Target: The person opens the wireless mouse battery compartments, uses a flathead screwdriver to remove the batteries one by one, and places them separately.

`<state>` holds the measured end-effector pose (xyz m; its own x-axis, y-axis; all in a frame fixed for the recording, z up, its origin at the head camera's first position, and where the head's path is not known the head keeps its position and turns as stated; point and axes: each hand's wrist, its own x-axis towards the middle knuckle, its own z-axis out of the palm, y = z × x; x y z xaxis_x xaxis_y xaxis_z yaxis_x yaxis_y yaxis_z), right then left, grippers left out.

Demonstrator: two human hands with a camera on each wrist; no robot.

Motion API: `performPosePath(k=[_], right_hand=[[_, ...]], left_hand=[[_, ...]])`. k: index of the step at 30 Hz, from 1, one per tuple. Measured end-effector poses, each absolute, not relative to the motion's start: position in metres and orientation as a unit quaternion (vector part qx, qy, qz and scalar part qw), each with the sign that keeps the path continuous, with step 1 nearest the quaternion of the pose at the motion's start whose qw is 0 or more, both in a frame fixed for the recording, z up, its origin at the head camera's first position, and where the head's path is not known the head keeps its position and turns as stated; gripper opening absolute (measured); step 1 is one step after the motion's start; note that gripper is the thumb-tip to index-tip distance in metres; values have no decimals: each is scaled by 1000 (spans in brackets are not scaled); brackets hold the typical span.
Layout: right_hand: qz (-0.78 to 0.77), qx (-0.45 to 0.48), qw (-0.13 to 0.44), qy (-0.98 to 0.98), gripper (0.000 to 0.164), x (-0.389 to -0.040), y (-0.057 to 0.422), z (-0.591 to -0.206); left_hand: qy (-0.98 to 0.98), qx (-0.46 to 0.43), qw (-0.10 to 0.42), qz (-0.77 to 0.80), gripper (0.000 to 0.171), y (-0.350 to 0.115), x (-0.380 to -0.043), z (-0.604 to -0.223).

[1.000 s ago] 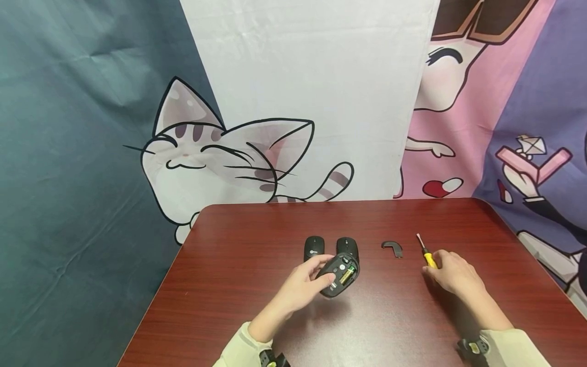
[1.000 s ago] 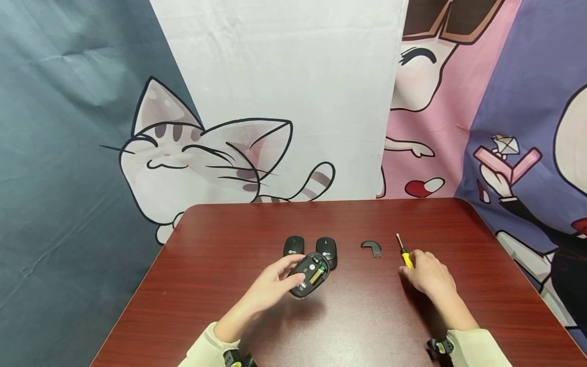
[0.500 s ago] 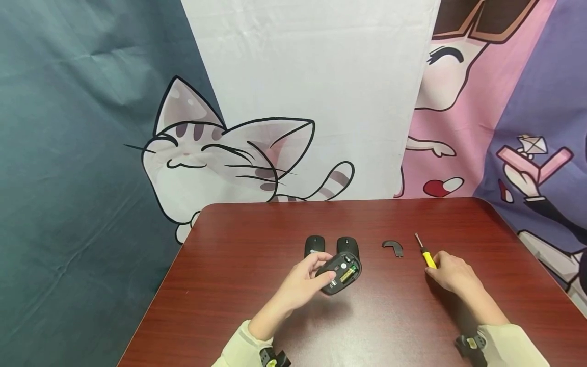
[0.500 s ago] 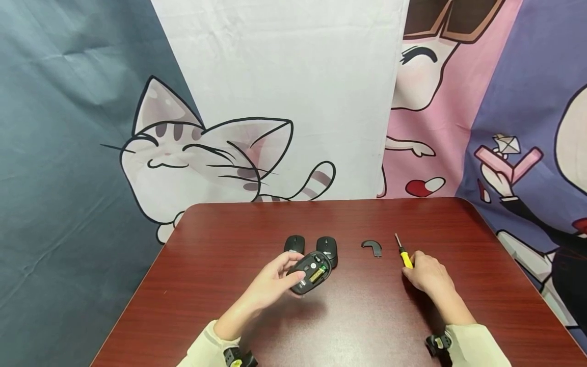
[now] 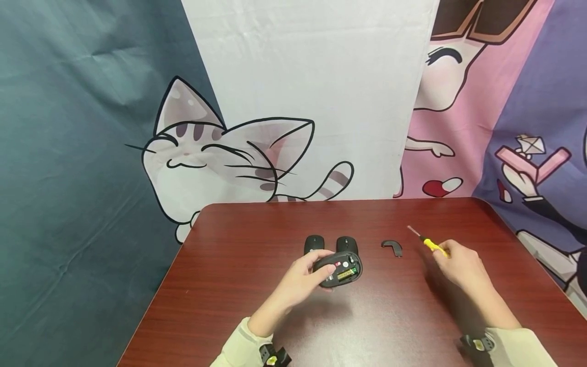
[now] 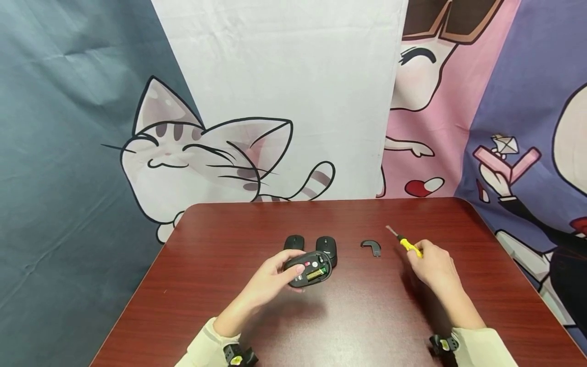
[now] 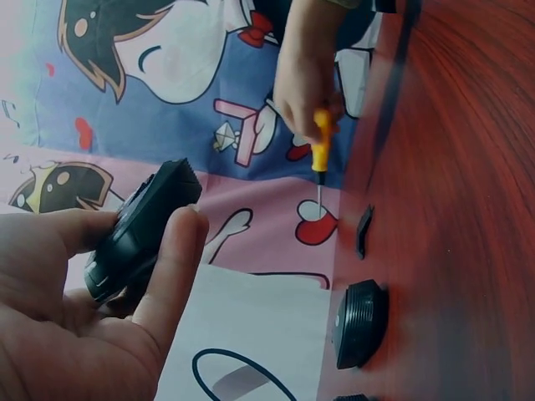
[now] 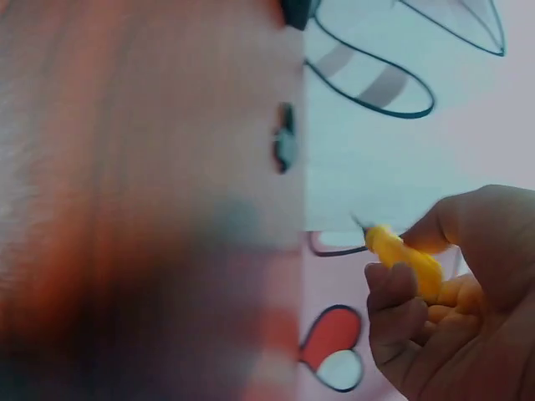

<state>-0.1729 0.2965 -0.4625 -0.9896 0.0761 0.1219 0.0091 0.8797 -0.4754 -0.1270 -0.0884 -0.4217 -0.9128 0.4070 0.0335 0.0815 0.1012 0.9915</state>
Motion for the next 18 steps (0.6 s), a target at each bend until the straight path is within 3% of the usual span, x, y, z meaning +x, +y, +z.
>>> performPosePath(k=[10,18], right_hand=[[343,-3,152,-927,32,-152,290,-417],[714,116,131,-678,24,-138,275,-396]], left_hand=[[708,158,126,676,37,-88,-129,-422],[725,144,123,662,38,-91,-128,-422]])
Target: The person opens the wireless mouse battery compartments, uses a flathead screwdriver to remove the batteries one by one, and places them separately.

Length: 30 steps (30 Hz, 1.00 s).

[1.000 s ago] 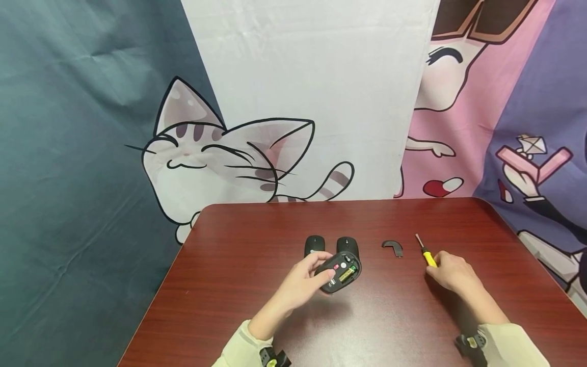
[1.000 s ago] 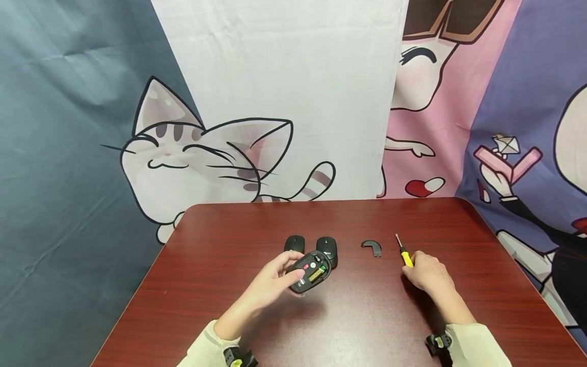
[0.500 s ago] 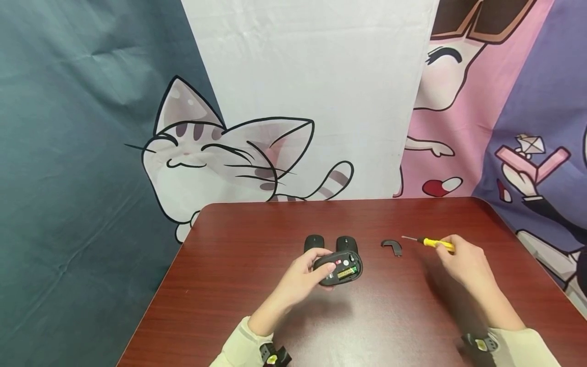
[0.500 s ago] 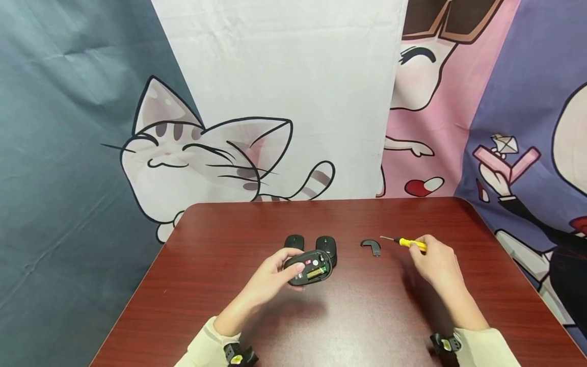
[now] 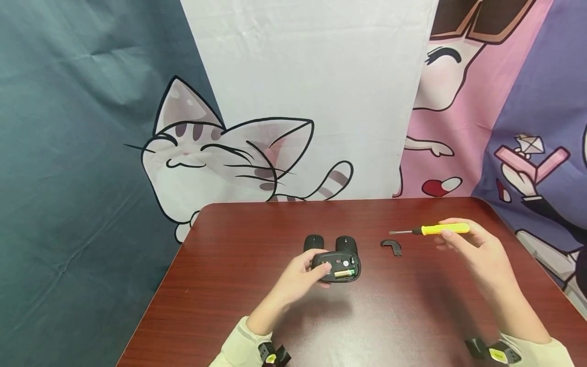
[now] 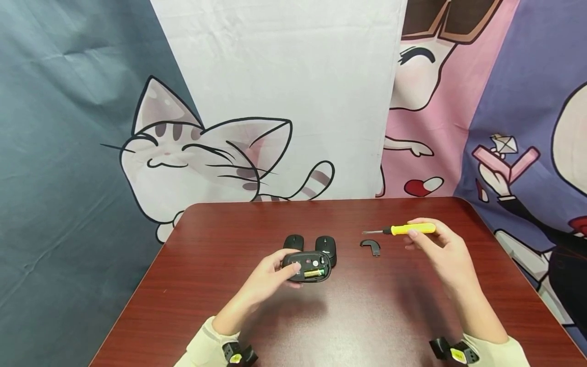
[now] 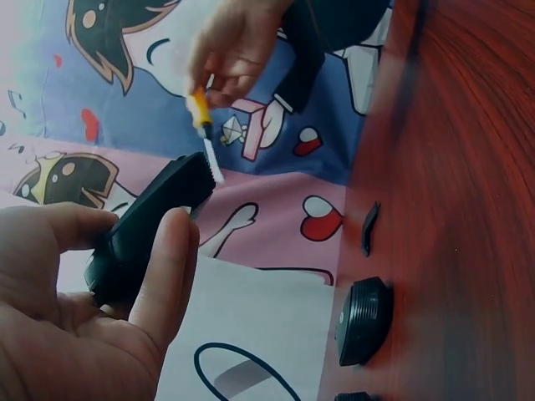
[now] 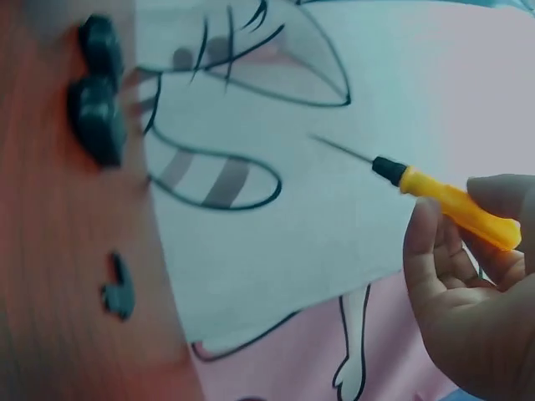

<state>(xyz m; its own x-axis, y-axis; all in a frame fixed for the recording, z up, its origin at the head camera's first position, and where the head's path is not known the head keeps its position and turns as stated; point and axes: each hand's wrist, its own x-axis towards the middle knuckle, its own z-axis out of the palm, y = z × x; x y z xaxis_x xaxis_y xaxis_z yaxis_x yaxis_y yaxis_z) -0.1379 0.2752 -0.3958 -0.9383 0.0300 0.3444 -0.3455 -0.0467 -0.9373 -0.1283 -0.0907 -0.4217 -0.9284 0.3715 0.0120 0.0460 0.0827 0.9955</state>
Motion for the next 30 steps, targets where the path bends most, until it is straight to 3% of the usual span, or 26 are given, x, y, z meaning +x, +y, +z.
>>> performPosePath(k=[6,17,30], right_hand=[[824,210,93,-518,31,-128,263,-384],[808,273,97,-514,34,-112,247,-371],[718,197,144,-652,22,-92,228,-358]], left_hand=[[764,131,99,624,36,-91,-129,-421],[768,124,90,621,36,-86,-131,-418],[700,123,125,692,35,-74,-132,-417]])
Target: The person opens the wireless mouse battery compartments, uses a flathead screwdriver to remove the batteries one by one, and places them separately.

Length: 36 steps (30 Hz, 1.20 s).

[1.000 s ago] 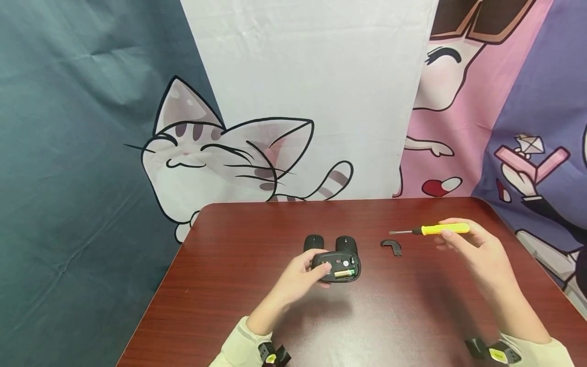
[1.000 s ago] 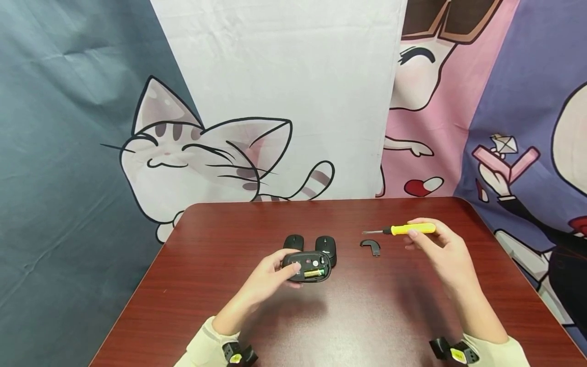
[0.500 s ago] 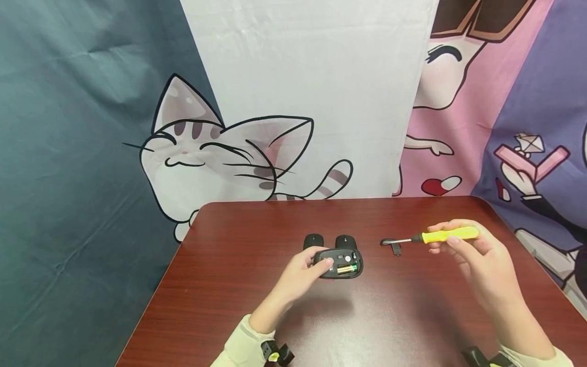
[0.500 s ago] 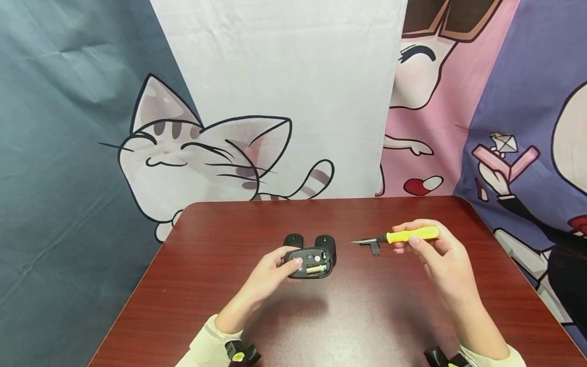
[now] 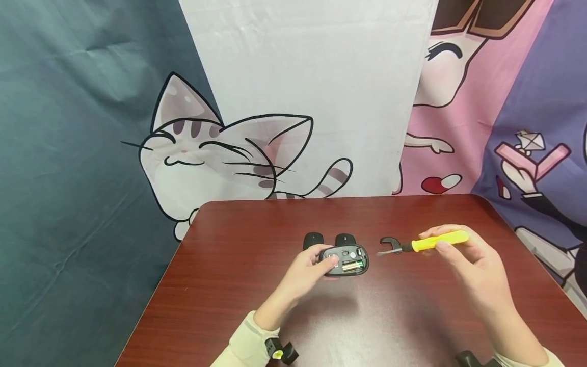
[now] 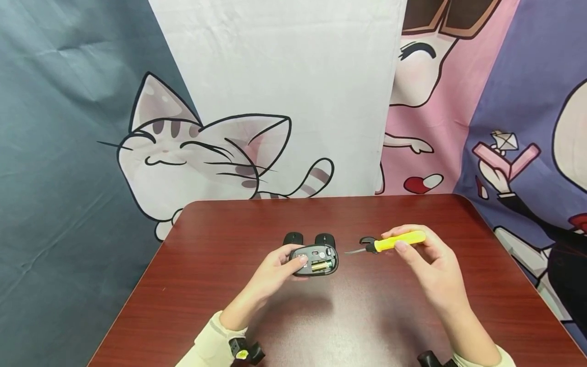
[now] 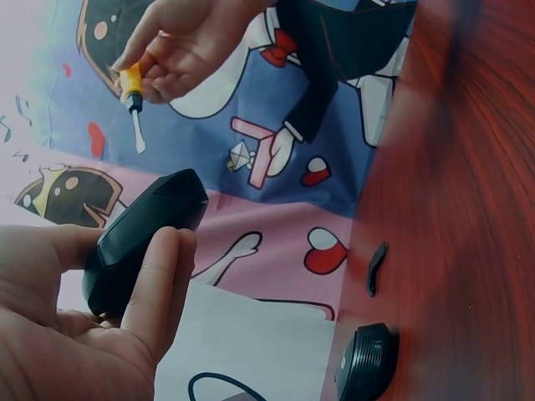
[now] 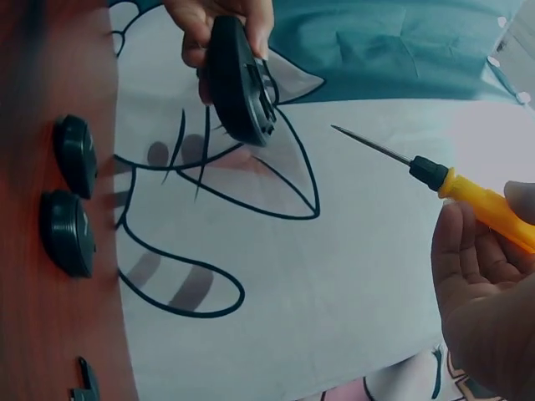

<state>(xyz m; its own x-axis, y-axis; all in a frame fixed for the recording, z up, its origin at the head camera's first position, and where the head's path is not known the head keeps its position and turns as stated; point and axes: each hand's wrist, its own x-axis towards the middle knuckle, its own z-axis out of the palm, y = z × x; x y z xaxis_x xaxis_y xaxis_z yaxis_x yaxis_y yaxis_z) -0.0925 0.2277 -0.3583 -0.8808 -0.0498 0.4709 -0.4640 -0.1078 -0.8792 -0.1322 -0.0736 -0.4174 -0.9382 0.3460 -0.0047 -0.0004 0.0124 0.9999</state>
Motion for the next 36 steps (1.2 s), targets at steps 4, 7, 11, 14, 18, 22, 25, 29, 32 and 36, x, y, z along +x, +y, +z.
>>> performPosePath(k=[4,7,11,14,18,22,25,29,32,36], right_hand=[[696,233,172,-657,23,-92,224,-359],[699,286,180,-630,25,-93,221,-362],[680,328,198,-625,27,-93,217,-366],[627,324,239,-667,28,-90,212,-366],[529,299,293,-738,31,-85,206,-365],[479,289,309,-769,37,-84,201,-367],[467,289,307,-777,42,-84,198,-369],[452,286,309,-786,46,-85,196,-372],[439,285,315,-792,48,-86,195,-373],[421,287,320,-799,44,-86,193,-373]], left_hand=[[701,123,129,690,35,-71,-132,-416],[704,123,133,687,35,-70,-132,-415],[702,123,137,688,34,-68,-132,-415],[699,121,143,690,34,-67,-131,-415],[702,118,151,686,34,-66,-132,-415],[706,117,158,681,35,-66,-132,-416],[708,117,161,678,35,-66,-131,-416],[702,117,164,683,35,-65,-131,-415],[698,116,164,687,35,-65,-130,-415],[698,118,160,688,35,-65,-130,-416]])
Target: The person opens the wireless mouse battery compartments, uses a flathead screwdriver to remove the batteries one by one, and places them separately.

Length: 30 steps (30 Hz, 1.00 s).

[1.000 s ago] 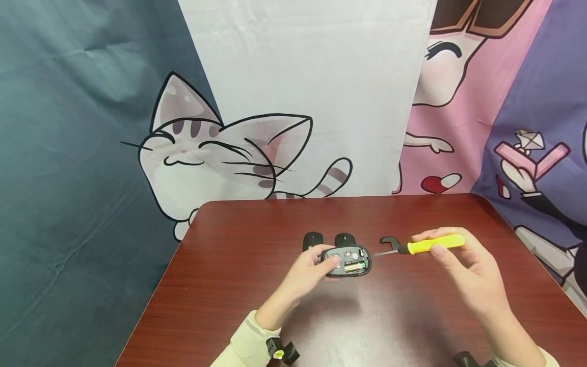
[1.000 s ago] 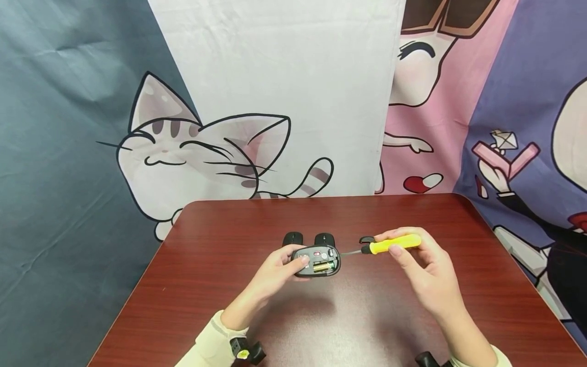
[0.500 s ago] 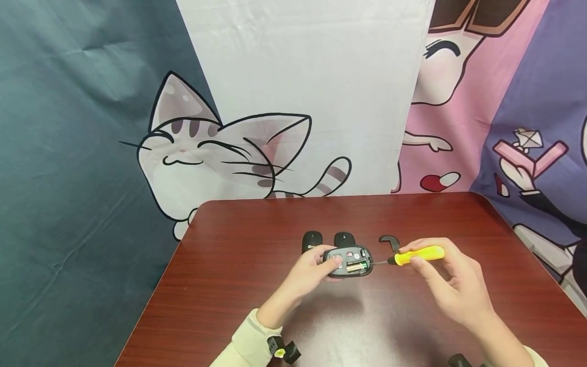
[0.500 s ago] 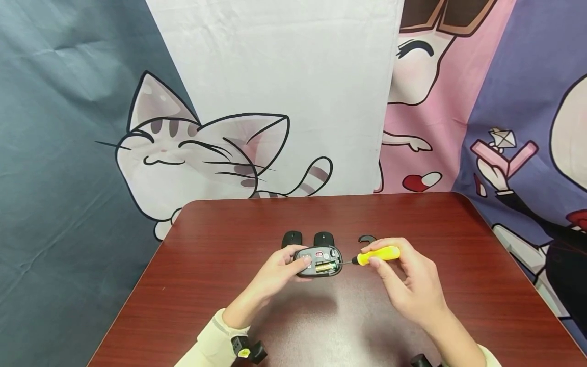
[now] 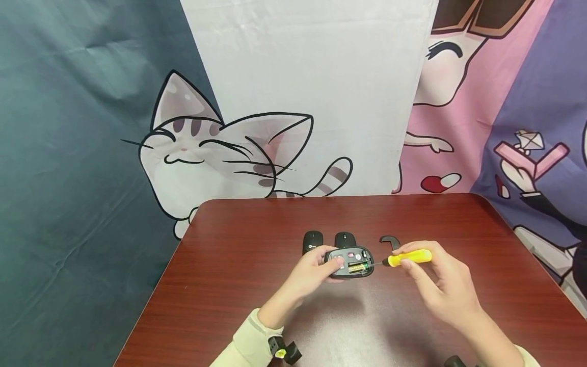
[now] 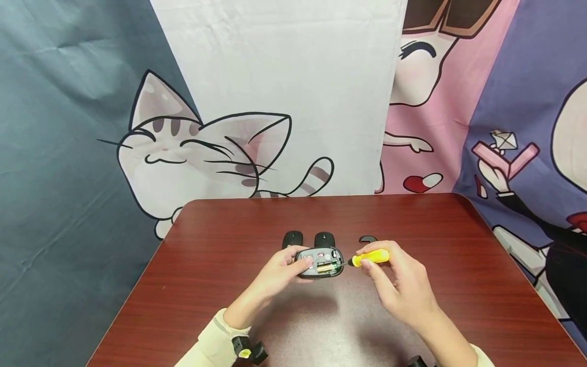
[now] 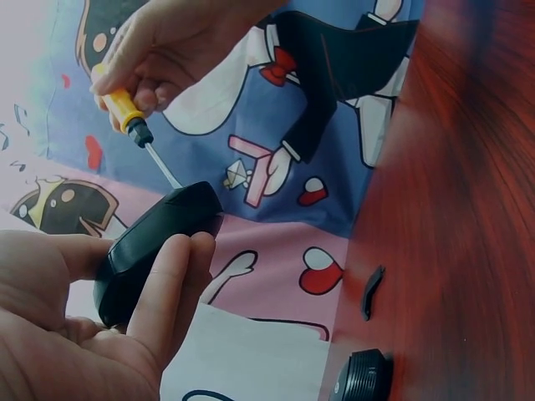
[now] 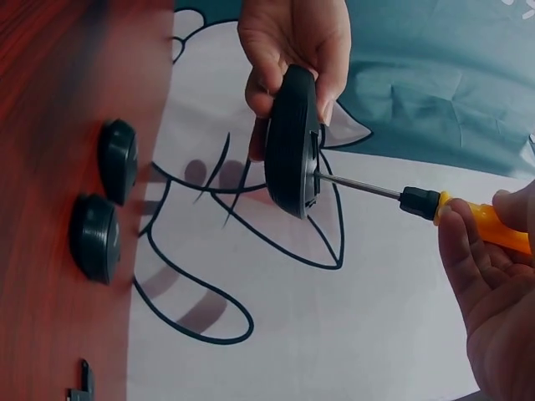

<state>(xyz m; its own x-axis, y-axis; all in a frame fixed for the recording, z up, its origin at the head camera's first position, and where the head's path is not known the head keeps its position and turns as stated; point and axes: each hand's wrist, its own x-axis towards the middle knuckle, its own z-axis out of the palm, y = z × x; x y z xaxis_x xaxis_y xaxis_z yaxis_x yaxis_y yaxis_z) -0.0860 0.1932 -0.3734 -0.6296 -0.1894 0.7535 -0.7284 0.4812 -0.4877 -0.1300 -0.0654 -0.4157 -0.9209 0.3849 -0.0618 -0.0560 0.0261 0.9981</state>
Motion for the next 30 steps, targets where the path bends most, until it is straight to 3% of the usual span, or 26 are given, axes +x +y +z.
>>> performPosePath(k=[2,5,9,13,18,21,25,30], right_hand=[[404,284,322,-807,30,-85,192,-373],[378,288,323,-819,23,-84,190,-371],[350,304,329,-823,25,-84,184,-368],[325,312,321,-833,41,-84,177,-365],[322,306,310,-841,33,-86,175,-368],[344,302,312,-832,21,-89,176,-373],[413,272,296,-817,41,-92,182,-381],[561,222,236,-762,26,-96,191,-392]], left_hand=[[699,117,157,688,35,-65,-130,-416],[699,117,154,689,35,-64,-129,-416],[697,116,150,692,35,-64,-128,-415],[695,111,150,695,35,-63,-128,-416],[689,110,147,701,33,-62,-127,-415],[687,110,146,703,33,-62,-127,-414],[681,114,146,708,34,-63,-129,-414],[679,113,150,710,35,-65,-130,-416]])
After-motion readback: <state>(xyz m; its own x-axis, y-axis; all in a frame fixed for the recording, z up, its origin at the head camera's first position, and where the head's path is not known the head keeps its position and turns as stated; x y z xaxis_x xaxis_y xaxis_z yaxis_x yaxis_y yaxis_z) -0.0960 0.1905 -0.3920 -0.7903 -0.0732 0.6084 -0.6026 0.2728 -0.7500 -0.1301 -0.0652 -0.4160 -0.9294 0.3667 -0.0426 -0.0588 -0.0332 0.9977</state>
